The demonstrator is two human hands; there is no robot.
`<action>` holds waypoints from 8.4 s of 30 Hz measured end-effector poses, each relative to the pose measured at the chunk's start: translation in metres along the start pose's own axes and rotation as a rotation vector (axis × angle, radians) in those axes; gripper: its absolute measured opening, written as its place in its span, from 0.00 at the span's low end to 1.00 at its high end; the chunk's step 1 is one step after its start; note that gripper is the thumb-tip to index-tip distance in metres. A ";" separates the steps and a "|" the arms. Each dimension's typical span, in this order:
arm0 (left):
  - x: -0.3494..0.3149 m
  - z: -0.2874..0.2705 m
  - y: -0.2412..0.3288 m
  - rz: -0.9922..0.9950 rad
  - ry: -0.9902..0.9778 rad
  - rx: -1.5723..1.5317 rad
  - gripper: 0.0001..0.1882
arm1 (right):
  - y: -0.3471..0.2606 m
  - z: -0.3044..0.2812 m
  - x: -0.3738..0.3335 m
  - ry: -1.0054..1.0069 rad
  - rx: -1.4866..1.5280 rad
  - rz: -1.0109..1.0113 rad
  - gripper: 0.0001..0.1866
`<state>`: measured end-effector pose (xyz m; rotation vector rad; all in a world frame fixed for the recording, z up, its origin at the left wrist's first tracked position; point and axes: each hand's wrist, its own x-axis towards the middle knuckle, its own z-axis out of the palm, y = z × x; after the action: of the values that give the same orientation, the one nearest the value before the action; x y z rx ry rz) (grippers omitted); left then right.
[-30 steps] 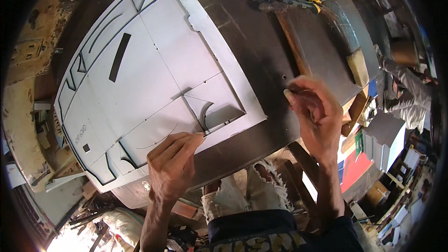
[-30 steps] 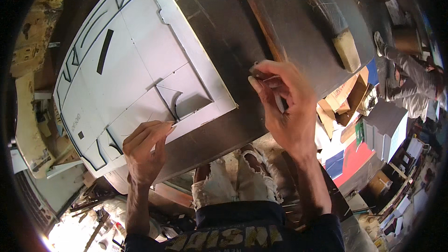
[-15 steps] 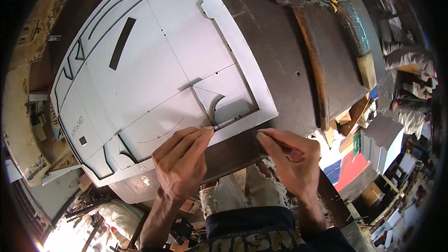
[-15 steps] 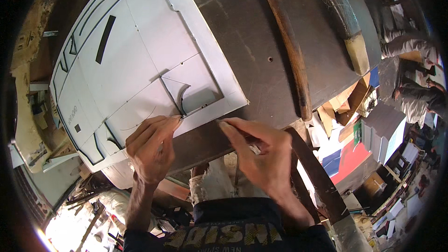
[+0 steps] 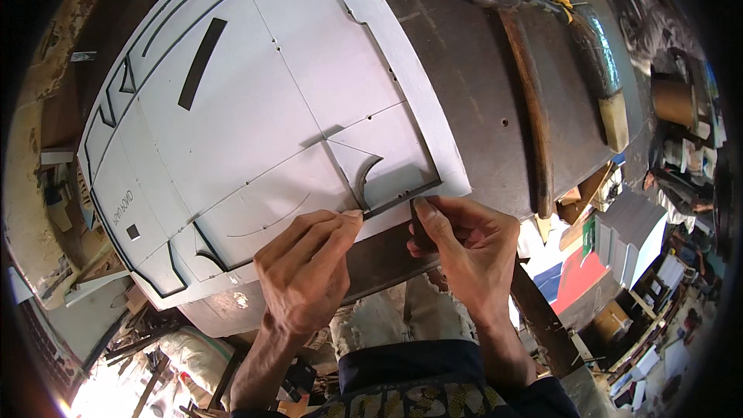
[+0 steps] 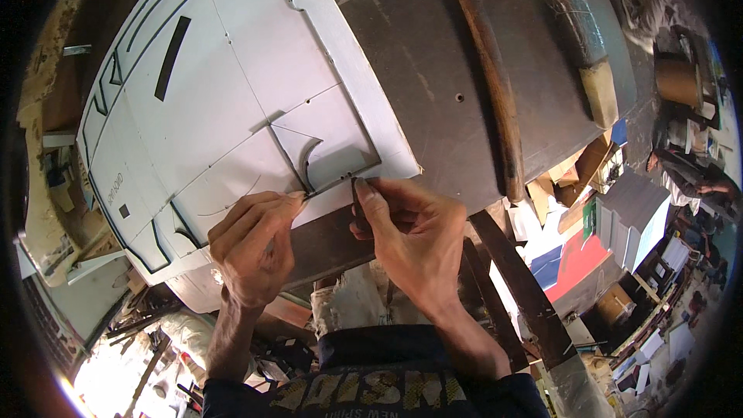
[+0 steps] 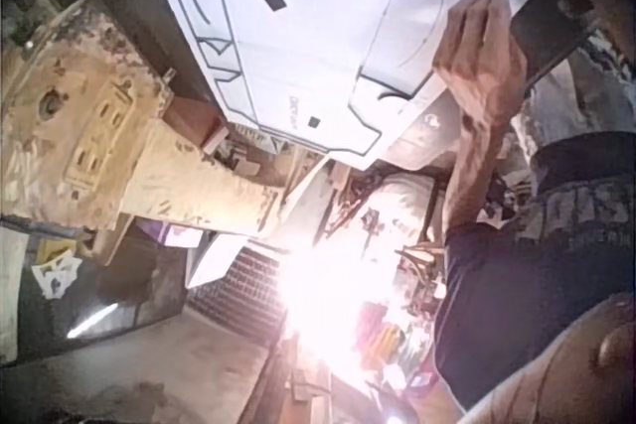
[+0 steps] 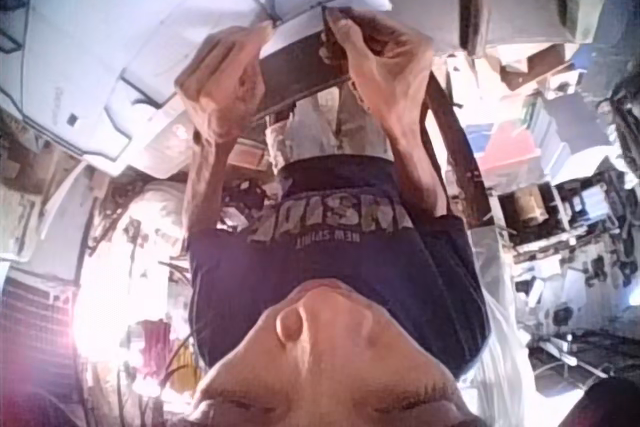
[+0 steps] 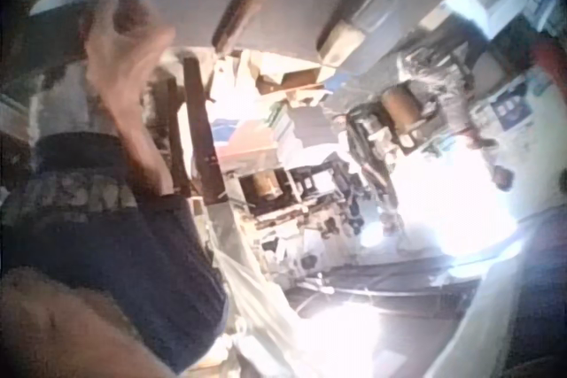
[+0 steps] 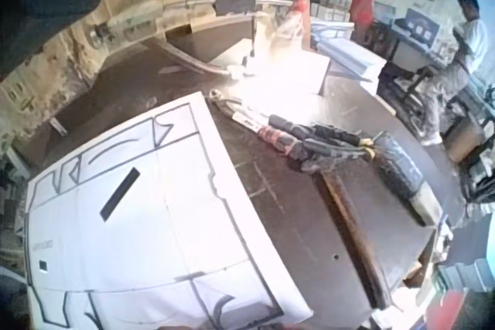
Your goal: The person measures and cuts metal strips using a manual shear, shapes them against a grinding wheel, and applies them to a large cardboard template by hand and with a mallet.
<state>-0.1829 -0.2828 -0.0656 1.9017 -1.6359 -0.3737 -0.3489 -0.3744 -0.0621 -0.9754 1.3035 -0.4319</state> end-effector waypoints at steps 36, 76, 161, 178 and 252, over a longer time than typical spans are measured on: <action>-0.075 0.031 0.042 -1.070 0.731 -1.108 0.15 | 0.006 -0.024 0.005 0.092 -0.498 -0.551 0.09; -0.075 0.049 0.078 -0.532 -0.345 0.298 0.55 | 0.017 -0.014 0.015 0.270 -0.522 -0.672 0.09; -0.431 -0.248 0.067 -0.924 0.441 -0.068 0.30 | 0.062 -0.084 0.103 -0.195 -0.241 -0.332 0.19; -0.612 -0.361 0.010 -0.859 0.947 -0.094 0.26 | 0.030 0.482 -0.450 -1.492 -0.904 -0.921 0.06; -1.183 -0.141 0.186 -1.892 2.867 -0.086 0.19 | 0.421 0.469 -1.262 -1.946 -2.847 -1.124 0.11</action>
<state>-0.4908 0.8826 -0.0397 0.8553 1.8416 1.0946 -0.3412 0.9757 0.3455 1.8460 1.2819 -1.3929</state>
